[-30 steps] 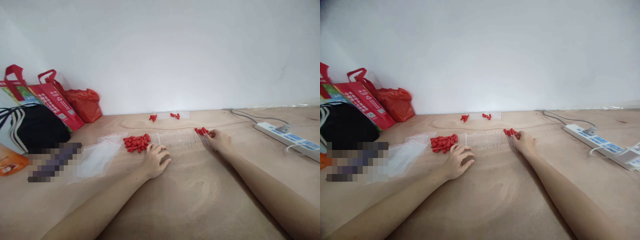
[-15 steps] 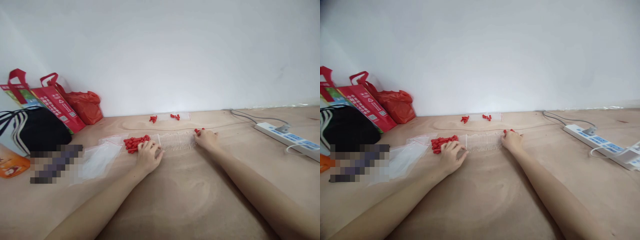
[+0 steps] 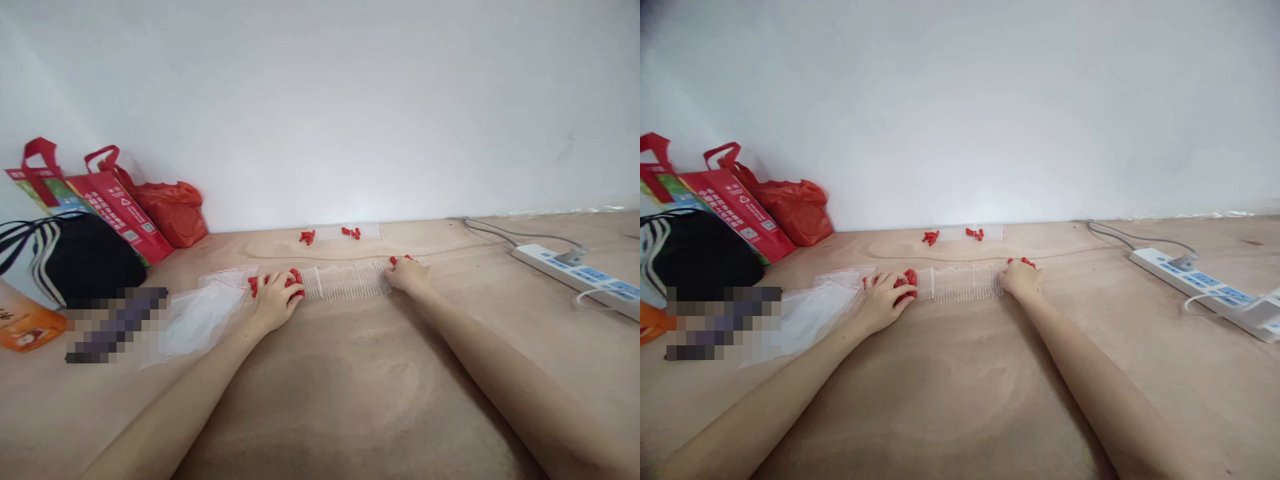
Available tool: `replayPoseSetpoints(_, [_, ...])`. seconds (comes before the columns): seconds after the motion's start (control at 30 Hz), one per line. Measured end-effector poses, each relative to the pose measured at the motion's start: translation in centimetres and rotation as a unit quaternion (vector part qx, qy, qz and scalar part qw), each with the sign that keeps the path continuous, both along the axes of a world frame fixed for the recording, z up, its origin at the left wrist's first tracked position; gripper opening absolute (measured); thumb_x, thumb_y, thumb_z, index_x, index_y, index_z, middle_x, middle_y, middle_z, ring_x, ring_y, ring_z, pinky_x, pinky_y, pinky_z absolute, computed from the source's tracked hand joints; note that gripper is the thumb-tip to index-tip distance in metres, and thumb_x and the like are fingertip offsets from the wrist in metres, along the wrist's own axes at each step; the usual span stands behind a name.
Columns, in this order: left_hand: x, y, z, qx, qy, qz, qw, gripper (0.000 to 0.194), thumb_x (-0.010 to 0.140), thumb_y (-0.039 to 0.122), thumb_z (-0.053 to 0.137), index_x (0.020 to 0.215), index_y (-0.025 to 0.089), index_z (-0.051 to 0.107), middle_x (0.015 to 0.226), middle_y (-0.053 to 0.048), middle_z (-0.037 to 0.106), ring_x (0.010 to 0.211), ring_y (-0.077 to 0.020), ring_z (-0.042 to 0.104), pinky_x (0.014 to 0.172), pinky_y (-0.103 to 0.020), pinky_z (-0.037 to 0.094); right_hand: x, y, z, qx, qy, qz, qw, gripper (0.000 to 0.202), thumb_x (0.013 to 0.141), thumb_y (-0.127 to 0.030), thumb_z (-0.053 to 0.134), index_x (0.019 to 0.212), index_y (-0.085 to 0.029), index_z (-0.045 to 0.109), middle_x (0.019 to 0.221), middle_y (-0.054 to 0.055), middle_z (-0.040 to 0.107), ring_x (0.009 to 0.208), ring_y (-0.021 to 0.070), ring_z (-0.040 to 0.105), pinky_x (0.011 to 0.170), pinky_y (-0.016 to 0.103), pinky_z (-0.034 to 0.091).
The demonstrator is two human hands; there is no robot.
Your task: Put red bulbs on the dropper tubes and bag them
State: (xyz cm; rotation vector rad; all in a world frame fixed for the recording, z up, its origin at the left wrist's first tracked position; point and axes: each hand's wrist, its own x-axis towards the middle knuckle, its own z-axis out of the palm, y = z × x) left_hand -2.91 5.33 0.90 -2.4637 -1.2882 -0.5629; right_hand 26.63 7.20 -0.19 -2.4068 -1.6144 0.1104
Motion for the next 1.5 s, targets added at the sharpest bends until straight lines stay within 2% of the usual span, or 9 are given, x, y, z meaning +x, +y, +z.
replayPoseSetpoints(0.17, [0.1, 0.4, -0.5, 0.009, -0.012, -0.025, 1.0, 0.011, 0.079, 0.022, 0.052, 0.081, 0.022, 0.063, 0.089, -0.004, 0.06, 0.086, -0.0215, 0.052, 0.082, -0.044, 0.026, -0.2, -0.1, -0.2, 0.006, -0.003, 0.002, 1.0, 0.028, 0.072, -0.023, 0.044, 0.091, -0.014, 0.063, 0.09, 0.014, 0.063, 0.092, 0.0274, 0.056, 0.08, 0.042, 0.036])
replayPoseSetpoints(0.37, [0.2, -0.1, 0.1, 0.011, -0.135, -0.084, 0.987, 0.012, 0.082, 0.025, 0.049, 0.086, 0.018, 0.059, 0.078, -0.004, 0.057, 0.078, -0.0189, 0.051, 0.074, -0.035, 0.035, -0.7, -0.8, -0.1, 0.051, -0.014, 0.043, 0.998, 0.027, 0.078, -0.027, 0.038, 0.082, -0.012, 0.061, 0.087, 0.015, 0.063, 0.09, 0.027, 0.055, 0.077, 0.037, 0.036])
replayPoseSetpoints(0.53, [1.4, -1.7, -0.1, -0.071, -0.112, -0.232, 0.964, 0.012, 0.085, 0.018, 0.043, 0.09, 0.018, 0.054, 0.084, -0.003, 0.06, 0.078, -0.0157, 0.05, 0.075, -0.03, 0.037, -1.0, -3.6, -1.1, 0.204, 0.002, 0.22, 0.954, 0.019, 0.083, -0.025, 0.036, 0.079, -0.015, 0.052, 0.077, 0.01, 0.061, 0.074, 0.0208, 0.055, 0.067, 0.031, 0.038])
replayPoseSetpoints(0.67, [2.5, -3.0, -0.4, -0.116, -0.048, -0.303, 0.945, 0.02, 0.086, 0.012, 0.039, 0.093, 0.02, 0.056, 0.091, -0.004, 0.059, 0.085, -0.0162, 0.049, 0.077, -0.029, 0.037, -0.6, -6.9, -2.2, 0.22, 0.056, 0.403, 0.887, 0.013, 0.085, -0.022, 0.037, 0.083, -0.018, 0.049, 0.078, 0.007, 0.059, 0.071, 0.0172, 0.054, 0.064, 0.029, 0.041])
replayPoseSetpoints(0.83, [3.1, -4.0, 0.1, -0.197, -0.046, -0.291, 0.935, 0.026, 0.076, 0.007, 0.041, 0.093, 0.021, 0.055, 0.098, -0.004, 0.056, 0.09, -0.0179, 0.047, 0.081, -0.032, 0.037, -0.3, -8.6, -2.4, 0.214, 0.043, 0.469, 0.856, 0.021, 0.087, -0.02, 0.035, 0.099, -0.017, 0.052, 0.084, 0.008, 0.059, 0.08, 0.0177, 0.055, 0.069, 0.03, 0.043])
replayPoseSetpoints(0.93, [3.7, -4.4, 0.2, -0.209, -0.082, -0.23, 0.947, 0.032, 0.073, 0.016, 0.051, 0.105, 0.019, 0.05, 0.103, -0.005, 0.055, 0.094, -0.0206, 0.046, 0.083, -0.036, 0.037, -0.6, -8.4, -2.4, 0.206, 0.029, 0.471, 0.857, 0.022, 0.087, -0.02, 0.036, 0.099, -0.016, 0.054, 0.083, 0.007, 0.059, 0.078, 0.0175, 0.054, 0.069, 0.031, 0.042])
replayPoseSetpoints(1.13, [5.5, -4.5, -1.4, -0.121, -0.058, -0.141, 0.981, 0.033, 0.079, 0.039, 0.052, 0.107, 0.021, 0.058, 0.111, -0.008, 0.053, 0.1, -0.0254, 0.045, 0.082, -0.042, 0.033, -1.2, -8.4, -2.3, 0.207, 0.019, 0.469, 0.858, 0.015, 0.085, -0.016, 0.037, 0.086, -0.016, 0.052, 0.081, 0.006, 0.058, 0.074, 0.016, 0.053, 0.067, 0.031, 0.039])
replayPoseSetpoints(1.3, [6.1, -4.1, -2.0, -0.066, -0.088, -0.128, 0.986, 0.015, 0.081, 0.025, 0.052, 0.085, 0.023, 0.066, 0.105, -0.004, 0.058, 0.096, -0.0221, 0.048, 0.078, -0.038, 0.033, -1.6, -8.6, -2.3, 0.228, 0.061, 0.479, 0.845, 0.009, 0.084, -0.014, 0.039, 0.084, -0.017, 0.047, 0.078, 0.004, 0.058, 0.072, 0.0147, 0.053, 0.069, 0.031, 0.041])
replayPoseSetpoints(1.5, [6.1, -4.3, -1.8, -0.042, -0.13, -0.166, 0.977, 0.016, 0.088, 0.021, 0.042, 0.086, 0.02, 0.058, 0.085, 0.0, 0.065, 0.084, -0.0154, 0.055, 0.09, -0.038, 0.026, -2.1, -8.6, -2.7, 0.315, 0.003, 0.476, 0.821, 0.018, 0.085, -0.011, 0.034, 0.093, -0.017, 0.049, 0.075, 0.003, 0.06, 0.068, 0.0136, 0.054, 0.087, 0.04, 0.036])
